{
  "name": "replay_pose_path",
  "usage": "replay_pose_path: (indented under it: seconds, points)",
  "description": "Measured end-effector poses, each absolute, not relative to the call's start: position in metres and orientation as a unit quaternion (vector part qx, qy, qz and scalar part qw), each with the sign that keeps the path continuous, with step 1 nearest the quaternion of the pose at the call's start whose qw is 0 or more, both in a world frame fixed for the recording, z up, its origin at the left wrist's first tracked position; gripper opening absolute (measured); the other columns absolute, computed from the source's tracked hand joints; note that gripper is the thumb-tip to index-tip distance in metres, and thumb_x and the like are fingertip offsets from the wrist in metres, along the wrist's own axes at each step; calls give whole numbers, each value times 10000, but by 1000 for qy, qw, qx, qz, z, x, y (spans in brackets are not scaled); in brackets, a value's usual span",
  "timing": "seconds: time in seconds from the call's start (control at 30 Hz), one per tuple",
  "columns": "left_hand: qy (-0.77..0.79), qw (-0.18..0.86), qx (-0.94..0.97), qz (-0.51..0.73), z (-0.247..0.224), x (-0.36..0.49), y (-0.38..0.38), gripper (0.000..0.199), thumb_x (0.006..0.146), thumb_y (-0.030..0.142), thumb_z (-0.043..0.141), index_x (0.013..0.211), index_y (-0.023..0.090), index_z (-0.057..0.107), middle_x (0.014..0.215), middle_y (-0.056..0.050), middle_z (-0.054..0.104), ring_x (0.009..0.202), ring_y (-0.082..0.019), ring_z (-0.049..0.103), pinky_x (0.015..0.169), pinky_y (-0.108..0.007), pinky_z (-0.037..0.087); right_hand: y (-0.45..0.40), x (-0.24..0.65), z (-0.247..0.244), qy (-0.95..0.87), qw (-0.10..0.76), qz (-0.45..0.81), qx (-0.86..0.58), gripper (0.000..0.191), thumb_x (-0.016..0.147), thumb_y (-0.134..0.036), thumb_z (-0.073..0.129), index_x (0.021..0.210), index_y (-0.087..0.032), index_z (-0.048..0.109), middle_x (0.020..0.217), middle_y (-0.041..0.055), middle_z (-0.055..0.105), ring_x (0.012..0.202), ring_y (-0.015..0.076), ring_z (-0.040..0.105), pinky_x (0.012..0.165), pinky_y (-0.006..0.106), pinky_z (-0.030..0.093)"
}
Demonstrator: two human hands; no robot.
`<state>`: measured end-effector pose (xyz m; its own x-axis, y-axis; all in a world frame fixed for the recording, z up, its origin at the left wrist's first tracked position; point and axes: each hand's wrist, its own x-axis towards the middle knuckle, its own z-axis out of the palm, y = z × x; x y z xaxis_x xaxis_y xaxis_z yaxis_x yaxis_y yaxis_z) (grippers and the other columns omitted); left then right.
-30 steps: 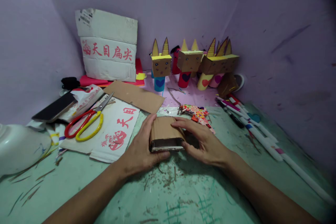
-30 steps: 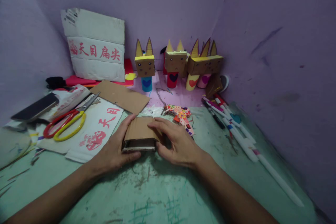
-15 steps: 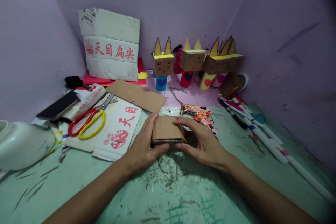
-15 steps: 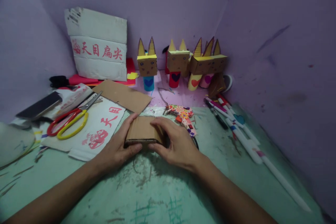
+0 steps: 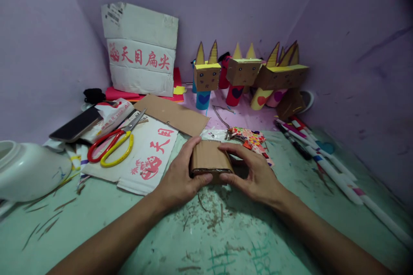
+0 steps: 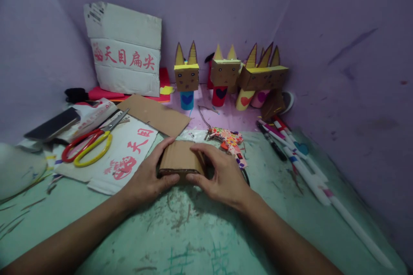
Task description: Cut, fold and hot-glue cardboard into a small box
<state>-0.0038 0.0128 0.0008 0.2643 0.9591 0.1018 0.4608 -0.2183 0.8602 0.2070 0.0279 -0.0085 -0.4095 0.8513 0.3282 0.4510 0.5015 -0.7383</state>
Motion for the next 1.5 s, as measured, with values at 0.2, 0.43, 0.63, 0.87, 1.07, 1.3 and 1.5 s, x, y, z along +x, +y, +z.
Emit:
replay_pose_path:
  seconds: [0.2, 0.43, 0.63, 0.87, 1.07, 1.3, 1.5]
  points:
    - [464, 343, 734, 358, -3, -5, 13, 592, 749, 318, 637, 1295, 186, 452, 1474, -160, 367, 1407, -303, 253, 1134, -499, 223, 27, 206, -12, -790, 372, 262, -411, 459, 746, -328, 712, 1172, -249, 559, 1212, 115, 637, 1126, 316, 601, 869, 476, 527]
    - [476, 352, 727, 347, -3, -5, 13, 594, 760, 318, 631, 1306, 185, 439, 1508, -174, 310, 1423, -309, 218, 1138, -512, 204, 26, 204, -14, -754, 390, 313, -425, 468, 728, -326, 729, 1162, -245, 575, 1222, 106, 628, 1133, 306, 593, 865, 461, 541]
    - [457, 358, 727, 366, -6, -4, 13, 575, 757, 319, 631, 1287, 210, 435, 1489, -152, 336, 1417, -305, 231, 1134, -518, 214, 26, 202, -12, -738, 394, 343, -428, 485, 703, -275, 741, 1160, -265, 578, 1188, 94, 639, 1097, 299, 607, 855, 456, 547]
    - [453, 357, 727, 371, -6, -3, 14, 542, 767, 321, 624, 1266, 204, 447, 1471, -152, 350, 1407, -315, 243, 1135, -511, 219, 27, 203, -14, -732, 405, 351, -421, 482, 708, -268, 739, 1166, -270, 589, 1194, 92, 638, 1100, 303, 602, 857, 467, 548]
    - [455, 353, 735, 358, -6, -4, 14, 563, 765, 351, 626, 1274, 208, 434, 1445, -145, 391, 1399, -322, 260, 1131, -522, 226, 28, 206, -15, -757, 395, 328, -405, 511, 729, -303, 748, 1207, -280, 567, 1214, 93, 635, 1117, 302, 600, 882, 482, 535]
    - [463, 355, 734, 348, -5, -6, 13, 572, 763, 307, 621, 1291, 192, 433, 1486, -164, 332, 1411, -314, 237, 1130, -509, 223, 27, 206, -17, -766, 399, 286, -414, 500, 718, -325, 754, 1182, -259, 580, 1218, 95, 644, 1138, 302, 597, 879, 456, 532]
    - [457, 347, 741, 348, -4, -6, 13, 566, 771, 332, 615, 1284, 171, 439, 1479, -185, 336, 1412, -310, 238, 1124, -499, 236, 26, 206, -16, -772, 399, 277, -411, 472, 734, -340, 731, 1172, -247, 583, 1212, 103, 648, 1125, 299, 608, 865, 438, 536]
